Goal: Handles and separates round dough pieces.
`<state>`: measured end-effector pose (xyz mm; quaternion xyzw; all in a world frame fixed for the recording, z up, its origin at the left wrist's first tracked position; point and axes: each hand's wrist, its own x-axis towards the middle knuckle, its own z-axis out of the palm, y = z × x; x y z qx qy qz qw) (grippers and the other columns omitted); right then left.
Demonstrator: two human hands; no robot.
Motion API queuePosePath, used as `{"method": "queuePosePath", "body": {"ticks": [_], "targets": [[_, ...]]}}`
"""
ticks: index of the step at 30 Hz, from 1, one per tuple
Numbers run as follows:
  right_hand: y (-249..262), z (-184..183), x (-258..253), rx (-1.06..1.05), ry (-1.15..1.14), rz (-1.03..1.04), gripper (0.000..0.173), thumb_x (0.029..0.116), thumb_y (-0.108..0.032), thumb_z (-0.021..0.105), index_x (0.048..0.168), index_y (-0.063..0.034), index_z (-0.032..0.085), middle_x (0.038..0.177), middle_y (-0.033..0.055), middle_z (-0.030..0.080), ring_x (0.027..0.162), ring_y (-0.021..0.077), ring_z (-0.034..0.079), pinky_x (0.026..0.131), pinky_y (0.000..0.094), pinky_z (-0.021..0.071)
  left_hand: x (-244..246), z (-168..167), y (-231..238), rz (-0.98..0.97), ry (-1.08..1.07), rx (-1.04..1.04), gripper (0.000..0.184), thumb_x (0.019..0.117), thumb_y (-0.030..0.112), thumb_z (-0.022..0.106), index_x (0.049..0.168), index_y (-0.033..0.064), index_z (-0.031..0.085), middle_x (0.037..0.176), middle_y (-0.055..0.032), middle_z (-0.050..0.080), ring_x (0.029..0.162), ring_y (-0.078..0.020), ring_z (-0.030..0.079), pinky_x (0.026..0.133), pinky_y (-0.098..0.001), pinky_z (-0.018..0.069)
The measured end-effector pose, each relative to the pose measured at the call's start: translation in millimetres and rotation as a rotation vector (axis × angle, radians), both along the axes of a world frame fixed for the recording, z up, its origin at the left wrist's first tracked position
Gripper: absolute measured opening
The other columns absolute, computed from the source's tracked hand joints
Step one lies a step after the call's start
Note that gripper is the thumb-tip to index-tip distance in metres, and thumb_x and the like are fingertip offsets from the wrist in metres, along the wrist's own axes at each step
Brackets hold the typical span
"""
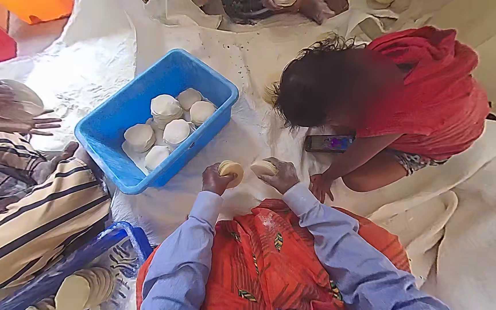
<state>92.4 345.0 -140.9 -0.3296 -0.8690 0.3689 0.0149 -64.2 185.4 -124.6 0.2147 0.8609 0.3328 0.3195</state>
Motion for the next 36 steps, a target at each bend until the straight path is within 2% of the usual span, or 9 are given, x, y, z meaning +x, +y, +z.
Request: {"method": "queuePosePath", "body": {"ticks": [3,6,10,17,21,25,29,32,36], "targets": [[-6.4,-6.8,-9.9,-0.006,-0.219,0.092,0.039,0.0932,-0.029,0.076,0.125,-0.0058,0.069,0.113,0.0225,0.072,0.112,0.0418,0.067,0.1,0.0609,0.0487,10.7,-5.1,11.6,-0.209,0.063,-0.312,0.041,0.0869,0.025,0.081,0.116,-0.0006,0.07,0.12,-0.0245,0.068,0.12,-0.0391,0.062,0.105,-0.0582,0.0461],[-14.2,-7.3,-6.0,0.032,-0.037,0.038,0.035,0.0889,-0.027,0.079,0.116,-0.0059,0.072,0.107,0.0185,0.074,0.102,0.0377,0.071,0.092,0.0594,0.0528,12.2,0.9,9.5,-0.14,0.132,-0.319,0.042,0.0858,0.022,0.081,0.12,0.0012,0.069,0.119,-0.0241,0.068,0.119,-0.0398,0.063,0.103,-0.0585,0.0477],[-19.5,-15.6,-14.7,-0.003,-0.265,0.086,0.05,0.0925,-0.033,0.074,0.135,-0.0079,0.065,0.127,0.0199,0.068,0.122,0.0388,0.063,0.104,0.0593,0.0469,20.5,-1.7,19.1,-0.287,0.119,-0.51,0.045,0.0903,0.025,0.075,0.129,0.0039,0.065,0.133,-0.0216,0.063,0.129,-0.0383,0.057,0.107,-0.0587,0.0453],[-22.7,-17.7,-14.5,-0.018,-0.261,0.071,0.049,0.0912,-0.034,0.076,0.132,-0.0099,0.065,0.123,0.0199,0.07,0.118,0.0391,0.065,0.101,0.06,0.0491,19.9,1.9,15.8,-0.173,0.112,-0.423,0.047,0.0887,0.02,0.077,0.13,0.0045,0.063,0.129,-0.0216,0.065,0.126,-0.0369,0.06,0.106,-0.0554,0.0467],[-27.4,-19.8,-6.6,-0.002,-0.032,0.093,0.034,0.0886,-0.023,0.079,0.117,-0.0068,0.072,0.11,0.0176,0.074,0.104,0.0375,0.07,0.093,0.0598,0.0527,23.1,6.3,9.0,-0.121,0.144,-0.3,0.036,0.0864,0.015,0.079,0.118,0.0018,0.069,0.119,-0.0229,0.069,0.118,-0.0383,0.064,0.103,-0.056,0.0481],[-24.8,-23.6,-12.7,-0.029,-0.206,0.101,0.043,0.0911,-0.025,0.077,0.128,-0.0043,0.067,0.119,0.0226,0.07,0.116,0.0412,0.066,0.101,0.0602,0.0488,24.8,4.1,14.5,-0.164,0.113,-0.423,0.05,0.0874,0.021,0.08,0.131,0.0016,0.064,0.13,-0.0235,0.064,0.127,-0.0388,0.059,0.107,-0.0574,0.0463],[-24.8,-12.0,-3.2,-0.011,-0.048,0.034,0.041,0.0903,-0.028,0.079,0.123,-0.0041,0.07,0.112,0.0227,0.073,0.108,0.0413,0.069,0.097,0.0604,0.0504,25.1,10.2,6.3,-0.131,0.143,-0.412,0.041,0.0875,0.023,0.08,0.121,0.0032,0.069,0.124,-0.0231,0.067,0.122,-0.0394,0.062,0.103,-0.0592,0.0471],[-23.6,-10.2,-7.4,-0.002,-0.213,0.058,0.046,0.0912,-0.031,0.076,0.131,-0.0083,0.067,0.119,0.0231,0.07,0.116,0.0426,0.065,0.098,0.0627,0.0492,25.5,4.3,8.9,-0.157,0.137,-0.476,0.046,0.0856,0.027,0.082,0.124,0.005,0.068,0.127,-0.0216,0.066,0.124,-0.0386,0.061,0.103,-0.0594,0.0475],[-23.9,-13.8,-6.8,0.037,-0.034,0.081,0.028,0.0893,-0.018,0.075,0.113,-0.0048,0.072,0.108,0.0203,0.074,0.105,0.0389,0.07,0.092,0.0596,0.0521,25.9,3.7,8.6,-0.185,0.149,-0.449,0.041,0.0888,0.026,0.078,0.121,0.0026,0.069,0.126,-0.0225,0.066,0.124,-0.0381,0.061,0.105,-0.0586,0.0469]]}}
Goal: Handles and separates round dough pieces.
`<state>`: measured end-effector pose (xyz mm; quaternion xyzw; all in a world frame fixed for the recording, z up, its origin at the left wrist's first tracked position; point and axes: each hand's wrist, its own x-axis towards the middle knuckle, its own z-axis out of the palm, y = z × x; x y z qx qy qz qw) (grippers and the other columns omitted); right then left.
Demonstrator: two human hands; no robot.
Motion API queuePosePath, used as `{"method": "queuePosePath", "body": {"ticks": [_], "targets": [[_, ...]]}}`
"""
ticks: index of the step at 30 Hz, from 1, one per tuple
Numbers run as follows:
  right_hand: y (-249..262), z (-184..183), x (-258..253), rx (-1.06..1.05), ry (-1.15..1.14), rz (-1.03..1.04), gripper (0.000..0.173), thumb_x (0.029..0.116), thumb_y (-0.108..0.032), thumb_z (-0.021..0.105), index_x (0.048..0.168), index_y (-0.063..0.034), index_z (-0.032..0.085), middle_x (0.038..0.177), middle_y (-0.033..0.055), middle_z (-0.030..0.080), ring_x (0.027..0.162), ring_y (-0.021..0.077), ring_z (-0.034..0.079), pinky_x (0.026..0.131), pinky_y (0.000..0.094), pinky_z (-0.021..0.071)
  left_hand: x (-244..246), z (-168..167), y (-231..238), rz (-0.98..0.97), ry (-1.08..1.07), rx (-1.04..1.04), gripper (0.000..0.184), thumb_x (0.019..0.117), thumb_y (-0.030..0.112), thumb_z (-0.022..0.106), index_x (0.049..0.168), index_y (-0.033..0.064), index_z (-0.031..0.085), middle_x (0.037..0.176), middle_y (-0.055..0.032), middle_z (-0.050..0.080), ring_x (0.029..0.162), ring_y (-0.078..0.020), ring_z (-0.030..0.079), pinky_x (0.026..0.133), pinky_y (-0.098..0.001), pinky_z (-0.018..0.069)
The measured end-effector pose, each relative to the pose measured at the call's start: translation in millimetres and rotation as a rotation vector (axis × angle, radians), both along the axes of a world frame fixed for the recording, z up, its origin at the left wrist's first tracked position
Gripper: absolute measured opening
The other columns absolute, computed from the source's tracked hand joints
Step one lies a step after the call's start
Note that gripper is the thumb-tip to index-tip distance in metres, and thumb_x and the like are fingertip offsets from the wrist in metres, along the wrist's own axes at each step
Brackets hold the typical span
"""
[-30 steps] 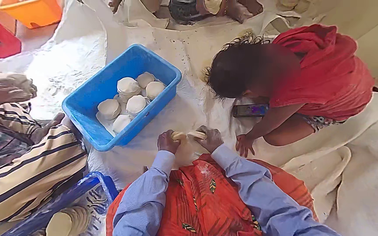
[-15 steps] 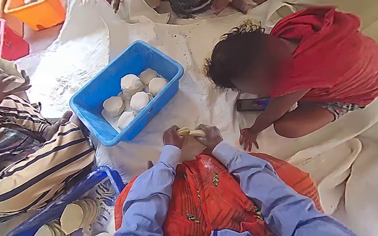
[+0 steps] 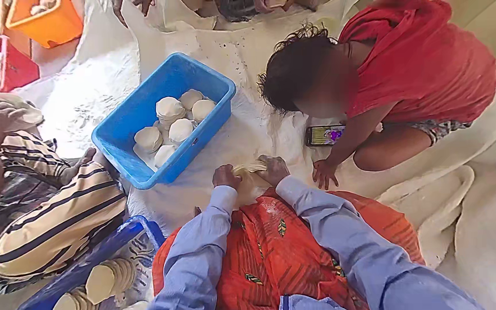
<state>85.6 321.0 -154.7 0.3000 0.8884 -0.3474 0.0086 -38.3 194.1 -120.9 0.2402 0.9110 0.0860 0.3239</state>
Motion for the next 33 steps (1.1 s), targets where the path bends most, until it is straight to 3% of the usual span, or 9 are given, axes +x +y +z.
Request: {"method": "queuePosePath", "body": {"ticks": [2,5,9,13,18,21,26,29,33], "targets": [[2.8,7.2,7.5,-0.032,0.129,-0.048,0.035,0.0856,-0.017,0.079,0.117,-0.0052,0.072,0.107,0.0205,0.074,0.102,0.0394,0.071,0.091,0.0604,0.0523,-1.2,12.9,-9.7,0.065,0.03,0.126,0.038,0.0853,0.021,0.081,0.116,0.0014,0.07,0.118,-0.0242,0.069,0.117,-0.0402,0.064,0.102,-0.0599,0.0477],[2.0,-5.1,-3.5,-0.035,-0.167,0.019,0.052,0.0918,-0.031,0.076,0.137,-0.0085,0.063,0.126,0.0218,0.068,0.122,0.0408,0.063,0.102,0.061,0.0478,-2.6,1.5,-3.1,0.001,-0.001,0.031,0.05,0.0857,0.027,0.082,0.127,0.0037,0.066,0.129,-0.0226,0.065,0.126,-0.0391,0.06,0.106,-0.06,0.0455],[2.5,-2.8,0.2,-0.021,-0.033,-0.011,0.032,0.0862,-0.009,0.074,0.118,-0.0069,0.072,0.11,0.0209,0.073,0.108,0.0417,0.069,0.094,0.0625,0.0509,-2.9,2.7,-2.7,-0.053,0.007,-0.031,0.041,0.0901,0.032,0.078,0.122,0.0064,0.069,0.127,-0.0193,0.067,0.125,-0.0359,0.06,0.105,-0.0574,0.0468],[4.7,1.1,-1.6,-0.025,-0.175,-0.035,0.048,0.089,-0.032,0.078,0.131,-0.0108,0.067,0.121,0.0204,0.071,0.117,0.0396,0.066,0.097,0.0611,0.0509,-6.9,3.7,-3.8,0.025,0.023,0.024,0.047,0.086,0.024,0.081,0.124,0.0017,0.066,0.128,-0.0228,0.065,0.126,-0.038,0.06,0.107,-0.0573,0.0455],[2.7,0.9,3.6,-0.042,-0.013,-0.038,0.033,0.0862,-0.015,0.077,0.118,-0.0067,0.072,0.109,0.0216,0.073,0.106,0.0417,0.069,0.092,0.0636,0.0513,-7.0,1.5,-7.1,0.001,0.018,0.077,0.044,0.0863,0.023,0.082,0.121,-0.0007,0.068,0.124,-0.025,0.066,0.123,-0.039,0.061,0.107,-0.0566,0.0457],[3.2,0.4,-0.6,-0.056,-0.144,-0.034,0.054,0.0891,-0.037,0.078,0.135,-0.0113,0.065,0.122,0.0205,0.07,0.116,0.0401,0.066,0.097,0.0612,0.0502,-7.1,-2.2,-4.8,0.019,0.005,0.079,0.053,0.082,0.022,0.086,0.126,0.0008,0.065,0.128,-0.0237,0.065,0.126,-0.0379,0.06,0.109,-0.0559,0.0449],[5.4,3.0,3.4,-0.063,0.022,-0.027,0.034,0.0857,-0.014,0.078,0.118,-0.0063,0.072,0.109,0.0211,0.073,0.105,0.0408,0.069,0.093,0.0621,0.0516,-5.8,2.6,-3.9,-0.034,0.023,0.029,0.05,0.0859,0.023,0.082,0.126,-0.0013,0.065,0.129,-0.025,0.064,0.128,-0.0385,0.058,0.111,-0.0538,0.0433],[6.4,-0.4,-0.2,-0.063,-0.143,-0.004,0.058,0.0878,-0.039,0.08,0.135,-0.0098,0.063,0.119,0.0217,0.07,0.115,0.0406,0.066,0.097,0.0613,0.0505,-4.5,2.5,-2.2,-0.018,0.011,-0.003,0.056,0.0835,0.024,0.084,0.129,0.0002,0.063,0.132,-0.0243,0.063,0.128,-0.0381,0.058,0.109,-0.056,0.0445],[0.4,0.2,-4.6,-0.034,-0.133,0.02,0.038,0.092,-0.032,0.075,0.123,-0.0107,0.07,0.112,0.02,0.072,0.111,0.0396,0.068,0.093,0.0614,0.051,-6.4,0.0,2.6,-0.096,0.011,-0.057,0.049,0.0891,0.03,0.079,0.129,0.0062,0.066,0.133,-0.0203,0.064,0.13,-0.0352,0.058,0.109,-0.055,0.0441]]}}
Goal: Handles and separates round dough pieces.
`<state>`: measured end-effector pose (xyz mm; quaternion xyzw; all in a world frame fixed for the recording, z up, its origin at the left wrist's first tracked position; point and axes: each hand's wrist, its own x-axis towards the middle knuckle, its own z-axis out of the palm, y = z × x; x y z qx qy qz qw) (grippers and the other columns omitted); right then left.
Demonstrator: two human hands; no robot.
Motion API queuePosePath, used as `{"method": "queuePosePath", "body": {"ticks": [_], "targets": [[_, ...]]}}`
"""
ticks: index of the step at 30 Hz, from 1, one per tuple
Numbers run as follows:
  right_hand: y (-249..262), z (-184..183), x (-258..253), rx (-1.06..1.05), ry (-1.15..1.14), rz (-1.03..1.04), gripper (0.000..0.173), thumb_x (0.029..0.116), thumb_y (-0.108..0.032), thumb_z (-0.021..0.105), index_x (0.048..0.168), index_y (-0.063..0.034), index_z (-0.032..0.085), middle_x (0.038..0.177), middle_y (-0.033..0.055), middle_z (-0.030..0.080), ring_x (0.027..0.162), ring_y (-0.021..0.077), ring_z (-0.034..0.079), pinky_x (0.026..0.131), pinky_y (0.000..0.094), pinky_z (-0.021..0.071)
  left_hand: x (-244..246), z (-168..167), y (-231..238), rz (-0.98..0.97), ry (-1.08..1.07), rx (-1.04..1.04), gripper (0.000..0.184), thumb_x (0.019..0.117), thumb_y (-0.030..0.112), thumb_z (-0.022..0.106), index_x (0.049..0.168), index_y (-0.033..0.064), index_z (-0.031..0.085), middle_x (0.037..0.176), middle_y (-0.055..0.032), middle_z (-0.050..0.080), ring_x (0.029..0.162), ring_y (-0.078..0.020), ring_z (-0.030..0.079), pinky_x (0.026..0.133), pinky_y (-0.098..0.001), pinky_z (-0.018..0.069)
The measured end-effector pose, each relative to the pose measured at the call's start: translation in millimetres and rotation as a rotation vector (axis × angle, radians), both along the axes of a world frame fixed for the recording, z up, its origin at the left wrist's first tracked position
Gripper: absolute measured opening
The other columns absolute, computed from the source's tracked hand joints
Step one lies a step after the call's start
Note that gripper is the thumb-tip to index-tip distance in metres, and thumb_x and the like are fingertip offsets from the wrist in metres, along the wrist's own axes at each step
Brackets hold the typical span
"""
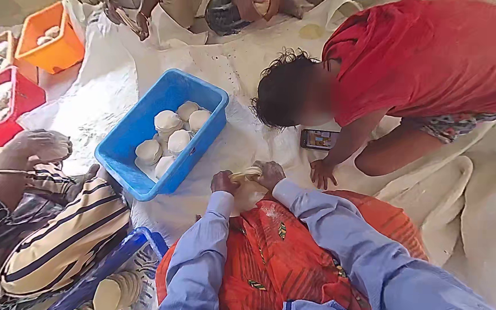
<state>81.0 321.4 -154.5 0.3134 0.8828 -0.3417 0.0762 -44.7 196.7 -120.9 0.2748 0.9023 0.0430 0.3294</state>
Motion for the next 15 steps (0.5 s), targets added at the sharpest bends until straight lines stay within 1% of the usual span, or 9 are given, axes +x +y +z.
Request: {"method": "queuePosePath", "body": {"ticks": [2,4,5,7,9,10,12,13,15], "targets": [[1.4,7.6,9.2,0.001,0.049,-0.029,0.039,0.0887,-0.031,0.078,0.123,-0.0132,0.069,0.11,0.0185,0.073,0.107,0.0391,0.069,0.09,0.061,0.0521,1.7,10.7,-7.9,0.032,0.012,0.035,0.046,0.0874,0.025,0.08,0.127,0.0053,0.067,0.129,-0.0223,0.065,0.126,-0.0376,0.059,0.107,-0.0579,0.0453],[3.5,1.9,5.8,0.011,-0.069,0.011,0.049,0.0913,-0.034,0.076,0.135,-0.0139,0.065,0.122,0.0199,0.07,0.117,0.0396,0.066,0.097,0.0609,0.0505,1.0,6.2,-5.9,0.008,0.007,-0.052,0.05,0.0878,0.029,0.079,0.13,0.0065,0.065,0.134,-0.0205,0.063,0.129,-0.0362,0.058,0.107,-0.0583,0.0457],[3.0,-3.4,1.1,0.014,-0.114,0.043,0.047,0.0939,-0.033,0.074,0.135,-0.0112,0.064,0.125,0.0213,0.069,0.121,0.0406,0.063,0.1,0.0613,0.0487,0.4,-1.2,-3.4,-0.021,-0.005,-0.082,0.051,0.0884,0.03,0.078,0.131,0.0053,0.065,0.136,-0.0206,0.062,0.131,-0.0366,0.056,0.108,-0.0589,0.0446],[3.3,-5.9,-1.5,0.03,-0.034,0.059,0.033,0.0927,-0.022,0.072,0.122,-0.0082,0.069,0.116,0.0205,0.072,0.115,0.0395,0.066,0.097,0.06,0.05,-1.0,-4.8,-0.8,-0.051,-0.01,-0.074,0.049,0.0896,0.03,0.077,0.13,0.0039,0.065,0.136,-0.021,0.062,0.132,-0.037,0.056,0.108,-0.0584,0.0444],[2.0,5.5,8.8,0.005,0.109,0.011,0.032,0.089,-0.017,0.075,0.119,-0.0079,0.071,0.11,0.0204,0.073,0.107,0.0406,0.069,0.094,0.0608,0.0504,0.5,9.4,-8.2,0.0,-0.002,0.0,0.049,0.0898,0.028,0.078,0.13,0.0018,0.065,0.133,-0.0241,0.063,0.13,-0.0394,0.056,0.109,-0.0578,0.0433],[2.6,8.0,11.6,-0.005,0.116,-0.013,0.037,0.0883,-0.021,0.077,0.123,-0.0091,0.07,0.112,0.0203,0.073,0.108,0.0407,0.069,0.095,0.0615,0.0505,0.8,16.3,-11.1,0.035,0.001,0.04,0.051,0.0885,0.026,0.079,0.129,0.0,0.064,0.132,-0.0261,0.063,0.129,-0.041,0.057,0.109,-0.0584,0.0428],[2.7,1.9,6.0,-0.008,-0.035,0.001,0.053,0.0901,-0.031,0.078,0.136,-0.0104,0.064,0.124,0.0219,0.069,0.119,0.0414,0.064,0.1,0.0618,0.0484,0.3,12.0,-8.5,0.055,-0.023,0.038,0.056,0.0863,0.027,0.082,0.131,-0.0002,0.063,0.133,-0.0252,0.062,0.13,-0.0395,0.056,0.111,-0.0577,0.0425],[1.1,-5.7,-0.1,0.006,-0.089,0.021,0.051,0.0913,-0.031,0.076,0.136,-0.0099,0.064,0.125,0.0218,0.069,0.121,0.0411,0.063,0.1,0.0617,0.0485,0.2,2.5,-4.4,0.035,-0.032,0.008,0.058,0.0863,0.031,0.082,0.132,0.0017,0.063,0.135,-0.0232,0.062,0.131,-0.0378,0.056,0.111,-0.057,0.0429],[-1.3,-7.3,-4.8,0.032,-0.072,0.024,0.04,0.091,-0.027,0.075,0.127,-0.0102,0.069,0.119,0.0208,0.071,0.117,0.0398,0.065,0.097,0.0602,0.0503,-2.1,-11.6,0.4,-0.004,-0.026,-0.006,0.054,0.0868,0.032,0.081,0.131,0.004,0.065,0.134,-0.0211,0.063,0.13,-0.0361,0.057,0.109,-0.056,0.0447]]}}
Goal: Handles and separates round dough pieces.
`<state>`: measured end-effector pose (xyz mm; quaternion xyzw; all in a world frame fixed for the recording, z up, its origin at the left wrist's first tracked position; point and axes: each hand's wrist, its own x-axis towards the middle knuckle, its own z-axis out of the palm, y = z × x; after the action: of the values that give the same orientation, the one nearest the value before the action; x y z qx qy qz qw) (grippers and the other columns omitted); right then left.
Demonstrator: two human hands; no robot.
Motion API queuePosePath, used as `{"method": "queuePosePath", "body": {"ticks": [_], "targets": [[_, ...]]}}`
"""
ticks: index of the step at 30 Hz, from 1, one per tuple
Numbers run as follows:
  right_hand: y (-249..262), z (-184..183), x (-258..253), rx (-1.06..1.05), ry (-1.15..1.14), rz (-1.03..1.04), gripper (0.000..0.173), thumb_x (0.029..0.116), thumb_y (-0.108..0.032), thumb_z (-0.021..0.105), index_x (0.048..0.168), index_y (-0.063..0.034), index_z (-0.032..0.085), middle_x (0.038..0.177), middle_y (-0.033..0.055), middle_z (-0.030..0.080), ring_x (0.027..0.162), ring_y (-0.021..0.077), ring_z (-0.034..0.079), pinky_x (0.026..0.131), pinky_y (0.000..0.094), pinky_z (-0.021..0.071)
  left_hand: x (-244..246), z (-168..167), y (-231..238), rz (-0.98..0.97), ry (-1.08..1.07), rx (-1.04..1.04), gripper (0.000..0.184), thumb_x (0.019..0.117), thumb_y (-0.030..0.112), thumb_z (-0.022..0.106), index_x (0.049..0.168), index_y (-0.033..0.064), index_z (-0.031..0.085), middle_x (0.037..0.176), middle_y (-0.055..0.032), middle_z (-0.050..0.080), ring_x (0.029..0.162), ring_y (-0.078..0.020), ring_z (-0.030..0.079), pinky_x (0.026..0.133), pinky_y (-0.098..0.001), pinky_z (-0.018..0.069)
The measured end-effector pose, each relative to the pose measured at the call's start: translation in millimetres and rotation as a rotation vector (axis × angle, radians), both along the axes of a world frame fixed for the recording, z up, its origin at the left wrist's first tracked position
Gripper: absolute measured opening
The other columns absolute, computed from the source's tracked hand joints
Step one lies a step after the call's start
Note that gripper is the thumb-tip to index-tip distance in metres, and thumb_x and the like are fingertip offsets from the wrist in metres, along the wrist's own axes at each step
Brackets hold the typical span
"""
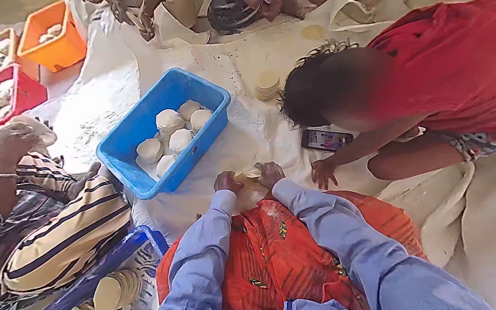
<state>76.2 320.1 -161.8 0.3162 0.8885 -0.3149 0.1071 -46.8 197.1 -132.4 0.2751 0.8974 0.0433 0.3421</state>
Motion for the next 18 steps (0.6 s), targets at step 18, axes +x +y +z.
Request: {"method": "queuePosePath", "body": {"ticks": [18], "targets": [[-0.9,16.0,20.5,0.112,0.173,0.047,0.036,0.0961,-0.034,0.07,0.119,-0.0066,0.071,0.109,0.0212,0.073,0.105,0.0404,0.07,0.09,0.0594,0.0528,-0.6,12.7,-6.5,0.025,0.023,0.019,0.047,0.0875,0.028,0.08,0.126,0.004,0.067,0.132,-0.0217,0.064,0.129,-0.0369,0.057,0.109,-0.0567,0.0444]]}}
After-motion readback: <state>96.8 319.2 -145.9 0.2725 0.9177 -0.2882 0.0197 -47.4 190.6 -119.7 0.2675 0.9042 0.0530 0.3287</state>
